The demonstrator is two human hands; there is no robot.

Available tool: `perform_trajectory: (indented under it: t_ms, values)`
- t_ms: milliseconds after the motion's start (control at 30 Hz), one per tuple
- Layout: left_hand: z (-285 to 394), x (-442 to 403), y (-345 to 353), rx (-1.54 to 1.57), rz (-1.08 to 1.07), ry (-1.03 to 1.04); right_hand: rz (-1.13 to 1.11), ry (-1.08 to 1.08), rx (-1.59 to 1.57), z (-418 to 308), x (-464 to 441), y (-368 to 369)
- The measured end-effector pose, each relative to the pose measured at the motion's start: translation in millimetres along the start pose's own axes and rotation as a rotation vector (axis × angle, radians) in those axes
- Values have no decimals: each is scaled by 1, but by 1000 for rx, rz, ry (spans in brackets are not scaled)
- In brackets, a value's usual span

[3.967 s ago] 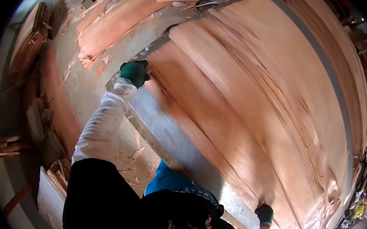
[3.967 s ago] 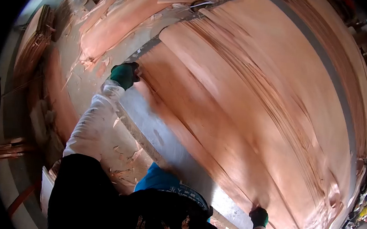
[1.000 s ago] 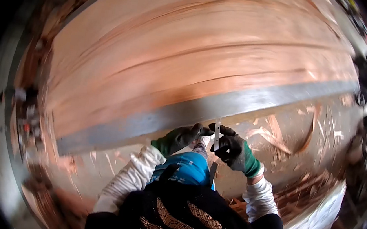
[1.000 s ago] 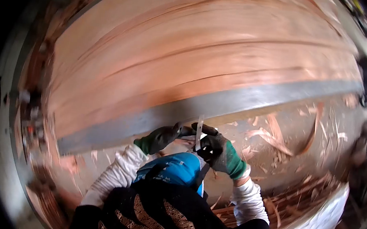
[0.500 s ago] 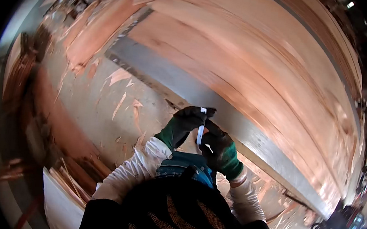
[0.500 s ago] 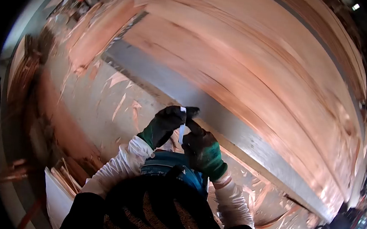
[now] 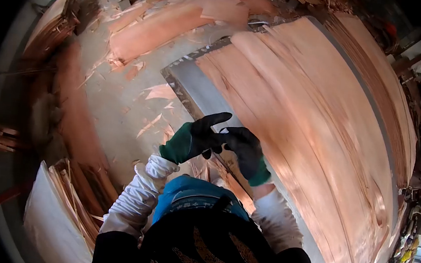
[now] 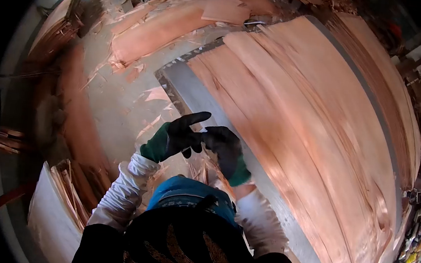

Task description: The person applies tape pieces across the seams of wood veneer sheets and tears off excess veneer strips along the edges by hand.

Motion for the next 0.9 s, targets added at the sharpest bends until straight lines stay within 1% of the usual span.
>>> perform_trajectory:
  t_ms: [67,100,167,200,233,267,367,433,467,500,533,600,633,667,700,800,833,900]
  values:
    - [-1,-6,-9,7,-12,27,5,6,72,-1,-25,3]
    - [-5,-8,-17,19,-14,24,71,-52,68,5,-36,-1]
    - [-16,-12,-33,96,-26,-13,144,-64,7,9,-50,-7]
    - [-26,-17,-43,106,6,-20,180,-67,-24,12,-58,-12]
    - [-32,-21,-53,56,28,-45,206,-35,-58,19,-69,-16]
    - [-37,-26,-64,5,49,-74,219,-8,15,29,-80,-20]
    - [-56,-46,-102,63,60,-242,261,63,201,52,-111,-28]
    - [-73,-68,-138,117,56,-282,287,97,297,48,-135,-28]
    - [-79,-78,-155,145,54,-301,318,90,254,47,-149,-27]
    - [-63,-84,-161,242,111,-313,346,84,217,46,-164,-27]
    - [-58,-94,-174,226,127,-217,370,78,185,47,-178,-26]
    - [-41,-111,-191,261,184,-168,249,121,119,58,-204,-20]
    - [-36,-120,-199,275,179,-99,188,131,76,62,-216,-13]
    - [-30,-127,-206,270,147,-99,129,138,31,65,-228,-7]
    - [-23,-135,-212,265,113,-96,37,232,-29,70,-238,0]
    - [-17,-151,-230,210,37,-137,-76,280,-140,70,-254,21]
    - [-19,-157,-237,205,1,-130,-114,347,-41,73,-261,29]
    - [-26,-169,-245,200,-52,-124,-135,399,-95,72,-272,46]
Point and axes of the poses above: each hand's wrist, its own x-axis away from the middle knuckle, its own y-axis out of the palm, z = x × y, the point moved 5 cm from there along -x, towards the middle knuckle, and after that the axes turned 7 degrees about x, right-handed, at the moved point
